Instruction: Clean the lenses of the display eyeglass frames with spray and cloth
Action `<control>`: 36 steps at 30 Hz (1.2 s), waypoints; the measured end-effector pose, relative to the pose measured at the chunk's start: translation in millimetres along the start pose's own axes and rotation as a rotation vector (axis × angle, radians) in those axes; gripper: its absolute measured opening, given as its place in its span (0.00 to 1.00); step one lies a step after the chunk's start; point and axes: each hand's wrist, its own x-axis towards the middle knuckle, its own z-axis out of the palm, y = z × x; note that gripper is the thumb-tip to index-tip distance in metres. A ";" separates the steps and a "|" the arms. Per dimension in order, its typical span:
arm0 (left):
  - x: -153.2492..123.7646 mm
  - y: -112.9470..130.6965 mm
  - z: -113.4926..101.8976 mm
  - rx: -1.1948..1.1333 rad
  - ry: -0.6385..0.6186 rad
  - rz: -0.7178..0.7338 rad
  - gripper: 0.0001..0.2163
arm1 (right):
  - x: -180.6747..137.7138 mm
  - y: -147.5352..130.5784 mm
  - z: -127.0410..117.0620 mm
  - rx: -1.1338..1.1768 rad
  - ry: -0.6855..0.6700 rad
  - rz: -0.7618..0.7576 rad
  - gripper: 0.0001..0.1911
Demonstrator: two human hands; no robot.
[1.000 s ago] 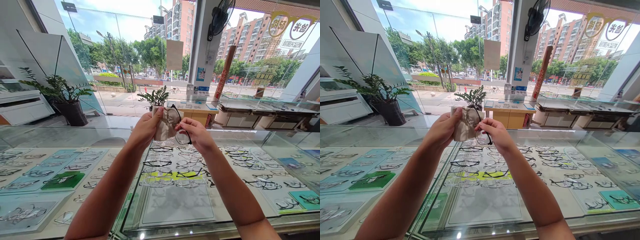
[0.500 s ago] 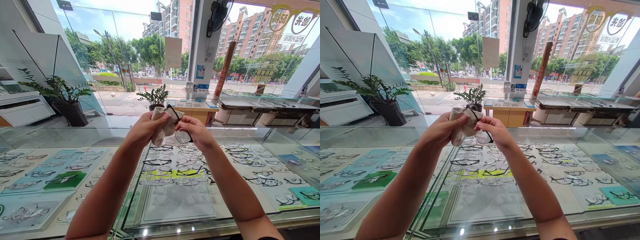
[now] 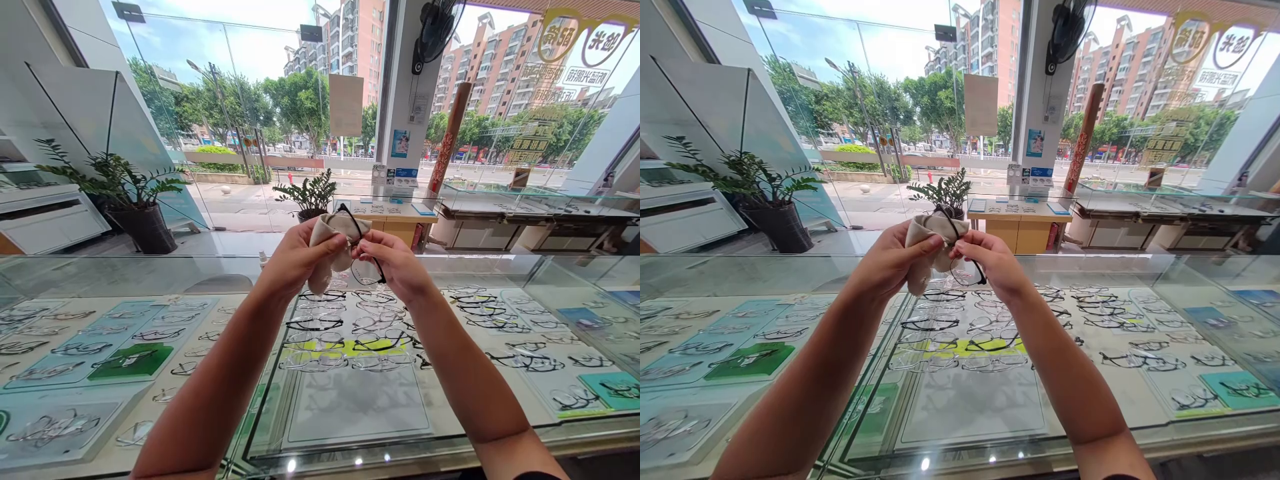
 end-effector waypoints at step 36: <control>-3.3 -3.7 9.2 0.023 0.060 0.115 0.21 | -0.4 8.5 9.3 0.063 -0.103 -0.013 0.17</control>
